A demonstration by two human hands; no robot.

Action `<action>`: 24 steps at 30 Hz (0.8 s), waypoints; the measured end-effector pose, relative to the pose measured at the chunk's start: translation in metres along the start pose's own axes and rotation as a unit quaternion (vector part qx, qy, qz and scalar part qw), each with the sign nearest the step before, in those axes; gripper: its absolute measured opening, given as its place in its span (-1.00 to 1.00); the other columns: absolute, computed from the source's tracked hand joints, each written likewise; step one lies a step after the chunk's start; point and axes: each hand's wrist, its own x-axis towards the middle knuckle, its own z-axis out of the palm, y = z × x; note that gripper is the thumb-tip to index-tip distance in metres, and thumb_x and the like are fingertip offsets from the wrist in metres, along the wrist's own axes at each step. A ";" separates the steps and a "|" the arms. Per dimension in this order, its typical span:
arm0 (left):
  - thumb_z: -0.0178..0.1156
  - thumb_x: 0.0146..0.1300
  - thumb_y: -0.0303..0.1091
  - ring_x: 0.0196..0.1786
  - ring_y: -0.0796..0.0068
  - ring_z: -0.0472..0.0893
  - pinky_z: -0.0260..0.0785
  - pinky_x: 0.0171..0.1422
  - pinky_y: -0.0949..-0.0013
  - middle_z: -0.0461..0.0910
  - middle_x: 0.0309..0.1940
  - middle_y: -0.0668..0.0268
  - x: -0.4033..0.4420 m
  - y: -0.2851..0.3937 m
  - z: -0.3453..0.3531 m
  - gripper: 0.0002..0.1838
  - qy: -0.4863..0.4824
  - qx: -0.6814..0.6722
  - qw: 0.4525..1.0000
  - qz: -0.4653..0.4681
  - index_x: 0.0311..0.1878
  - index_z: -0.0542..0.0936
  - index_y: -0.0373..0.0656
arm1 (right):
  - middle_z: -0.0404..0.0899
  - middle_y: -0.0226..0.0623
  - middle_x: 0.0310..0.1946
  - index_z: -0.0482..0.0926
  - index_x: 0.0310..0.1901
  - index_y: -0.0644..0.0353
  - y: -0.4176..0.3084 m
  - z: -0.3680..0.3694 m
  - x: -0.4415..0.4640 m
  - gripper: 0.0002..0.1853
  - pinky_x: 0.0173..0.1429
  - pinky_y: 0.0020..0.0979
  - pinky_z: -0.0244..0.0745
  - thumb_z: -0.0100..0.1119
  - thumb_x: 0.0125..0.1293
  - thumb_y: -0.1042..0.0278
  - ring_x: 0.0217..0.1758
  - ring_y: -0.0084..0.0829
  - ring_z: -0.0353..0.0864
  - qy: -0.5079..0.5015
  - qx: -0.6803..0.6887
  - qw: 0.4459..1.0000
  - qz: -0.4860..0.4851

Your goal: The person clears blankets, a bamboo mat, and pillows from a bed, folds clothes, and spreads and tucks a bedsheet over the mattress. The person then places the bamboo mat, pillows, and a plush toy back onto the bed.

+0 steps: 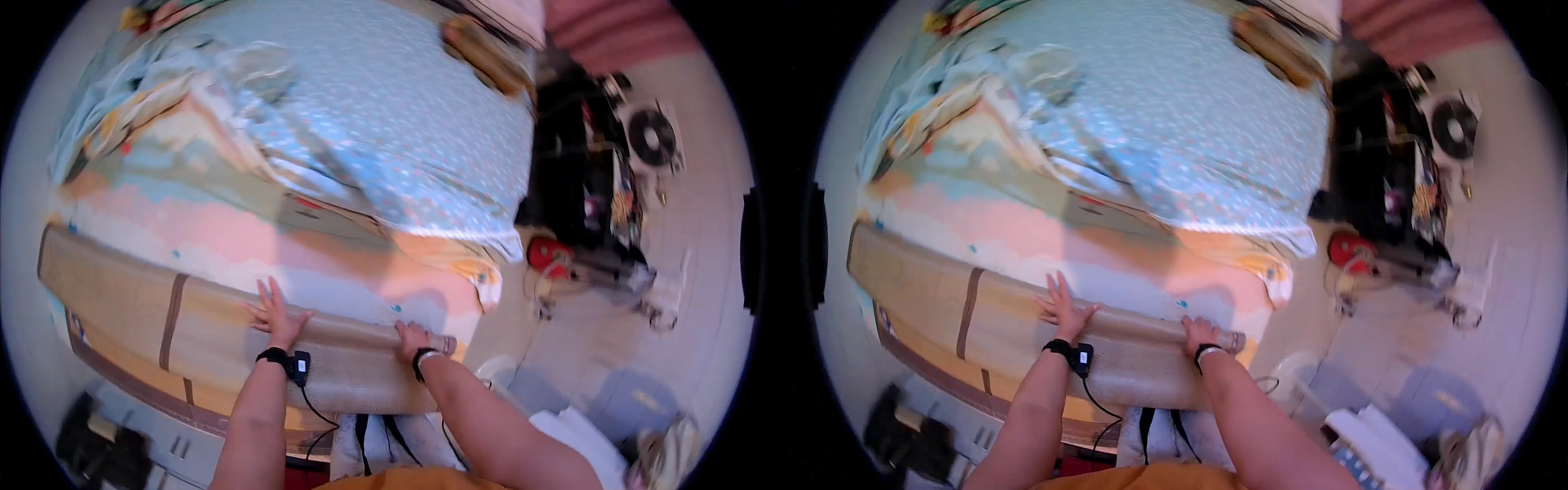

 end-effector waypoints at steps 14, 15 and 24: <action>0.47 -0.23 -0.22 0.37 -0.27 -0.56 -0.53 0.25 -0.42 -0.38 0.44 0.23 0.004 -0.012 -0.005 0.19 0.004 -0.093 0.995 0.020 0.41 -0.15 0.07 | 0.38 -0.18 0.02 0.32 0.04 -0.03 -0.018 -0.015 0.003 -0.20 0.17 0.05 0.15 0.50 -0.31 0.02 0.20 -0.16 0.28 -0.039 -0.064 0.997 0.028; 0.46 -0.21 -0.21 0.38 -0.24 -0.52 -0.51 0.28 -0.39 -0.35 0.44 0.22 0.001 -0.008 -0.012 0.18 -0.002 -0.078 0.997 0.003 0.41 -0.15 0.05 | 0.38 -0.17 0.02 0.33 0.04 -0.01 -0.017 -0.014 0.004 -0.21 0.17 0.02 0.17 0.49 -0.31 0.02 0.20 -0.16 0.28 -0.039 -0.065 0.997 0.026; 0.45 -0.24 -0.11 0.44 -0.06 -0.39 -0.42 0.44 0.00 -0.33 0.41 0.02 -0.045 -0.010 0.053 0.27 0.153 -0.146 0.971 -0.113 0.38 -0.27 -0.24 | 0.39 -0.12 0.02 0.26 0.10 0.05 -0.022 -0.010 0.004 -0.14 0.17 -0.08 0.24 0.46 -0.28 -0.03 0.16 -0.13 0.35 -0.044 -0.112 0.992 0.032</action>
